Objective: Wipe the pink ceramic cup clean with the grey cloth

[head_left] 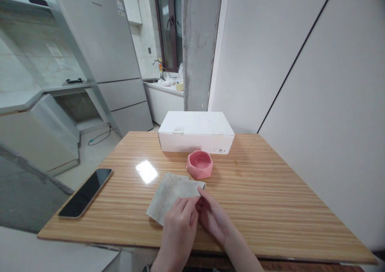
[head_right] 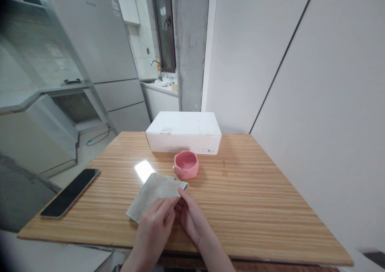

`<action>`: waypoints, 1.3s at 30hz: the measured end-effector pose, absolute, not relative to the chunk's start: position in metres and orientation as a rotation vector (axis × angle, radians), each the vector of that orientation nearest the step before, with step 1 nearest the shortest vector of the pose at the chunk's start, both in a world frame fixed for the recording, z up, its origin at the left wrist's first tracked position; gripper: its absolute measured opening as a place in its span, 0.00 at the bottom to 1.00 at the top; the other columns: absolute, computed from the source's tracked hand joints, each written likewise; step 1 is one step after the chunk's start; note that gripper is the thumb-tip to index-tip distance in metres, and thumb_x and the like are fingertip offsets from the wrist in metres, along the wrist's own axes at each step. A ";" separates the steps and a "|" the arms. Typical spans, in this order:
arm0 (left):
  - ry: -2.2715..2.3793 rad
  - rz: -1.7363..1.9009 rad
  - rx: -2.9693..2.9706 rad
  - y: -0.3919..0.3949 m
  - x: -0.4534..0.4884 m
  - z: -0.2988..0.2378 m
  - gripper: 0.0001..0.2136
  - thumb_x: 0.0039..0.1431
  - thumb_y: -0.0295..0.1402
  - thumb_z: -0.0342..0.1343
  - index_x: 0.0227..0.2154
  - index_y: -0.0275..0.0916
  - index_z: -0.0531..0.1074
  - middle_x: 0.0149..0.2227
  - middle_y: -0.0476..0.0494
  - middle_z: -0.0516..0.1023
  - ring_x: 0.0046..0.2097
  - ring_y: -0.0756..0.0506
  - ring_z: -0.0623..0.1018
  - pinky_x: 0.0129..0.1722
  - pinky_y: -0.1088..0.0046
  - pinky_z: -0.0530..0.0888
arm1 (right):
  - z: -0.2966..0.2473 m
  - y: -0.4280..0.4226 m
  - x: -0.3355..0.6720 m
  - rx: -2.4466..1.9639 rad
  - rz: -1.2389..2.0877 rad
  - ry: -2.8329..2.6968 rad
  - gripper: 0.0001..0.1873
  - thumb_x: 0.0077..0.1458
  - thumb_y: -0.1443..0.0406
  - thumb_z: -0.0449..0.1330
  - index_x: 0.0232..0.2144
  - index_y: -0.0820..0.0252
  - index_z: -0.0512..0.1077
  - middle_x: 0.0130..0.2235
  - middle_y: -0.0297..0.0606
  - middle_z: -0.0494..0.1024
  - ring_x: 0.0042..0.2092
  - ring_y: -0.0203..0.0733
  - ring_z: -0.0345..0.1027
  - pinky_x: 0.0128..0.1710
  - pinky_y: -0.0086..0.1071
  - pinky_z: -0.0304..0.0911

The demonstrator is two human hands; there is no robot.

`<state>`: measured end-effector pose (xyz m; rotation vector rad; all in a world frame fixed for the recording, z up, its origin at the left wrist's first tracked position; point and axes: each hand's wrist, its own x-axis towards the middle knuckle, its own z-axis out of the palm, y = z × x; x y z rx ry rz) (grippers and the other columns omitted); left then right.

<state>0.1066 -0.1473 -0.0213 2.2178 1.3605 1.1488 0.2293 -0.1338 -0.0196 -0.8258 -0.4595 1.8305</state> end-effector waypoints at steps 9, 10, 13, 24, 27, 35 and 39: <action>1.774 1.320 1.914 -0.125 0.054 -0.007 0.11 0.60 0.34 0.51 0.41 0.44 0.77 0.35 0.46 0.82 0.33 0.44 0.80 0.36 0.68 0.76 | -0.033 -0.144 0.233 -1.058 1.520 -0.793 0.22 0.51 0.55 0.66 0.46 0.58 0.74 0.53 0.49 0.77 0.51 0.55 0.74 0.53 0.53 0.66; 1.793 1.326 1.876 -0.124 0.051 -0.004 0.11 0.60 0.35 0.51 0.41 0.44 0.77 0.34 0.46 0.82 0.31 0.45 0.80 0.34 0.69 0.76 | -0.034 -0.146 0.230 -1.119 1.373 -0.984 0.20 0.53 0.56 0.64 0.47 0.57 0.75 0.56 0.49 0.75 0.54 0.56 0.71 0.56 0.55 0.63; 1.800 1.320 1.770 -0.122 0.045 0.003 0.12 0.58 0.37 0.52 0.41 0.43 0.78 0.32 0.47 0.82 0.27 0.47 0.78 0.30 0.72 0.74 | -0.034 -0.152 0.222 -1.171 0.915 -1.559 0.19 0.60 0.65 0.57 0.53 0.52 0.72 0.64 0.42 0.66 0.65 0.53 0.56 0.66 0.53 0.49; 2.157 1.464 1.582 -0.097 -0.010 0.028 0.13 0.56 0.36 0.56 0.43 0.43 0.78 0.32 0.48 0.81 0.29 0.46 0.78 0.32 0.72 0.72 | -0.029 -0.162 0.216 -1.214 0.567 -2.208 0.26 0.57 0.74 0.53 0.58 0.59 0.66 0.60 0.45 0.70 0.66 0.49 0.55 0.68 0.53 0.47; 2.242 1.657 1.875 -0.092 -0.019 0.037 0.12 0.59 0.33 0.55 0.43 0.41 0.77 0.35 0.44 0.81 0.35 0.44 0.79 0.38 0.69 0.72 | -0.027 -0.163 0.216 -1.211 0.561 -2.232 0.23 0.58 0.73 0.53 0.55 0.59 0.69 0.60 0.46 0.69 0.67 0.50 0.54 0.67 0.52 0.49; 1.424 1.293 2.611 -0.111 0.038 -0.015 0.12 0.64 0.23 0.49 0.47 0.38 0.72 0.39 0.44 0.79 0.41 0.46 0.77 0.44 0.70 0.74 | -0.028 -0.162 0.217 -1.177 0.631 -2.235 0.25 0.56 0.75 0.53 0.56 0.60 0.69 0.62 0.47 0.68 0.67 0.51 0.53 0.67 0.51 0.51; 1.262 1.079 2.583 -0.129 0.062 -0.036 0.12 0.66 0.24 0.46 0.46 0.39 0.71 0.40 0.43 0.79 0.41 0.45 0.77 0.41 0.69 0.76 | -0.030 -0.160 0.218 -1.115 0.671 -2.173 0.27 0.53 0.76 0.54 0.55 0.60 0.71 0.59 0.48 0.71 0.65 0.51 0.58 0.67 0.51 0.49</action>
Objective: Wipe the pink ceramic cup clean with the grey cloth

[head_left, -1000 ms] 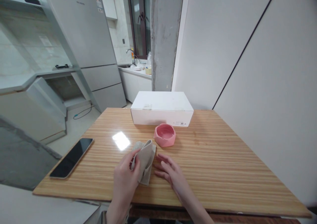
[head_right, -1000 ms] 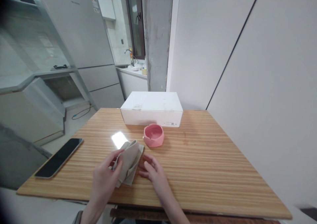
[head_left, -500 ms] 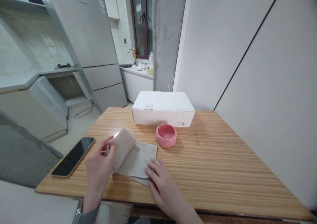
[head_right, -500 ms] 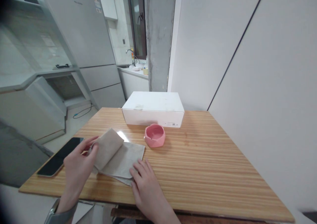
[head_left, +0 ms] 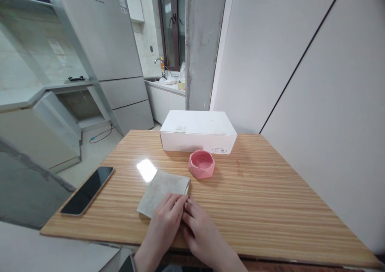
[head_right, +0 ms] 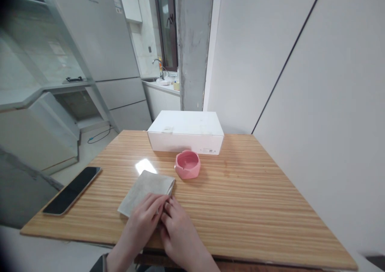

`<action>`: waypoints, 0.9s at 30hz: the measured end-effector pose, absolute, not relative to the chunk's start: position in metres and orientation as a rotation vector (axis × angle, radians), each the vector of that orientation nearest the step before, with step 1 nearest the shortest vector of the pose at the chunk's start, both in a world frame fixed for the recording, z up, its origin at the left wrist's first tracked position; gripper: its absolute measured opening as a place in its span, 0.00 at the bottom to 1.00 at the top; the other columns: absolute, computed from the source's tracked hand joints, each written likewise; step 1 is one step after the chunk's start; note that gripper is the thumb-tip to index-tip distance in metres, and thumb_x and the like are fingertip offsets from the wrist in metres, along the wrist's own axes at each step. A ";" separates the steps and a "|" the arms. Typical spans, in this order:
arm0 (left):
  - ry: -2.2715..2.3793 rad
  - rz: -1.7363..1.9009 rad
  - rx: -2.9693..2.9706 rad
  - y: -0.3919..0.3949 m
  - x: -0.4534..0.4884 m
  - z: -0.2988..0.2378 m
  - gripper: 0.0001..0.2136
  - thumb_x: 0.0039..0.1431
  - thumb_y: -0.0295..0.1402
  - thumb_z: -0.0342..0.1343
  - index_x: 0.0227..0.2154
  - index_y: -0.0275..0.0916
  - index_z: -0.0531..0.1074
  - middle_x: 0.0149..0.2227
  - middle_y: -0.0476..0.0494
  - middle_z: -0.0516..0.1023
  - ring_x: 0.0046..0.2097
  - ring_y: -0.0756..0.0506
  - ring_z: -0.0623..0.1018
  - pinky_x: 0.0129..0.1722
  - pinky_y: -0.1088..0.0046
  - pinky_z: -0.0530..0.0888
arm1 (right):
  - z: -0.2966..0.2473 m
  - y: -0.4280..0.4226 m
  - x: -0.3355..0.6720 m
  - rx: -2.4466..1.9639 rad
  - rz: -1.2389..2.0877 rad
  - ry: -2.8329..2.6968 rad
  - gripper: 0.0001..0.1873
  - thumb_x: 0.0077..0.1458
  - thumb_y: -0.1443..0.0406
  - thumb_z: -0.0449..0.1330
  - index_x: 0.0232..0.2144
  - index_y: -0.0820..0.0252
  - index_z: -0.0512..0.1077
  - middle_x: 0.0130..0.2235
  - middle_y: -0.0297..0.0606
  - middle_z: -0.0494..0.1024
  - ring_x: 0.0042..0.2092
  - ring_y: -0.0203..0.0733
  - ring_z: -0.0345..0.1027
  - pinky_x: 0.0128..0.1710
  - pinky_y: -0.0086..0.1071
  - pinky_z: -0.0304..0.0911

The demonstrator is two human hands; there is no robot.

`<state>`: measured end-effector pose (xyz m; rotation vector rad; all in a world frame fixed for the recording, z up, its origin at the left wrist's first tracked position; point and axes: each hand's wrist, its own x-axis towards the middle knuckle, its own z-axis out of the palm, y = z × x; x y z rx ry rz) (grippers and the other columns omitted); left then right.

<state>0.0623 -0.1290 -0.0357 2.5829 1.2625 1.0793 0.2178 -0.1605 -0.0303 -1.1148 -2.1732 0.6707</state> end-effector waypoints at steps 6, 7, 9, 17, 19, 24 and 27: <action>1.244 0.787 2.634 -0.138 0.041 -0.020 0.26 0.57 0.39 0.61 0.57 0.40 0.64 0.53 0.37 0.75 0.54 0.38 0.74 0.53 0.57 0.74 | -0.034 -0.164 0.231 -1.179 0.845 -1.833 0.22 0.52 0.77 0.50 0.40 0.59 0.79 0.52 0.47 0.78 0.57 0.50 0.69 0.61 0.49 0.60; 1.232 0.719 2.681 -0.140 0.035 -0.020 0.32 0.53 0.41 0.64 0.60 0.40 0.61 0.57 0.36 0.72 0.58 0.36 0.72 0.56 0.53 0.71 | -0.035 -0.164 0.235 -1.204 0.892 -1.734 0.21 0.53 0.76 0.50 0.40 0.59 0.80 0.50 0.47 0.80 0.55 0.50 0.71 0.59 0.50 0.62; 1.204 0.595 2.774 -0.146 0.026 -0.023 0.45 0.45 0.46 0.68 0.65 0.40 0.55 0.63 0.34 0.65 0.62 0.33 0.67 0.60 0.48 0.67 | -0.037 -0.164 0.243 -1.238 0.993 -1.515 0.17 0.57 0.70 0.51 0.39 0.58 0.80 0.46 0.46 0.82 0.50 0.51 0.74 0.56 0.51 0.65; 0.937 0.557 3.172 -0.170 0.015 -0.042 0.30 0.55 0.35 0.61 0.61 0.38 0.63 0.60 0.38 0.70 0.58 0.39 0.74 0.54 0.64 0.73 | -0.034 -0.158 0.267 -1.099 1.509 -0.685 0.25 0.40 0.51 0.73 0.36 0.62 0.80 0.41 0.49 0.83 0.45 0.54 0.77 0.50 0.49 0.69; 0.931 0.653 3.077 -0.167 0.013 -0.033 0.22 0.59 0.31 0.56 0.57 0.41 0.68 0.56 0.43 0.75 0.53 0.42 0.78 0.50 0.69 0.76 | -0.031 -0.159 0.268 -1.069 1.555 -0.609 0.24 0.40 0.53 0.74 0.36 0.63 0.79 0.39 0.49 0.84 0.43 0.52 0.78 0.50 0.47 0.68; 1.309 0.989 2.413 -0.155 0.024 -0.011 0.12 0.67 0.31 0.49 0.49 0.43 0.72 0.45 0.45 0.82 0.44 0.48 0.82 0.42 0.78 0.78 | -0.022 -0.165 0.266 -0.934 1.753 -0.424 0.20 0.47 0.58 0.71 0.40 0.65 0.77 0.39 0.49 0.84 0.43 0.52 0.79 0.52 0.47 0.66; 1.279 1.101 2.266 -0.155 0.046 -0.007 0.14 0.67 0.30 0.47 0.52 0.42 0.71 0.49 0.40 0.80 0.48 0.45 0.80 0.46 0.73 0.78 | -0.017 -0.165 0.260 -0.759 1.988 -0.338 0.23 0.50 0.54 0.67 0.43 0.65 0.76 0.45 0.51 0.82 0.46 0.54 0.78 0.53 0.50 0.66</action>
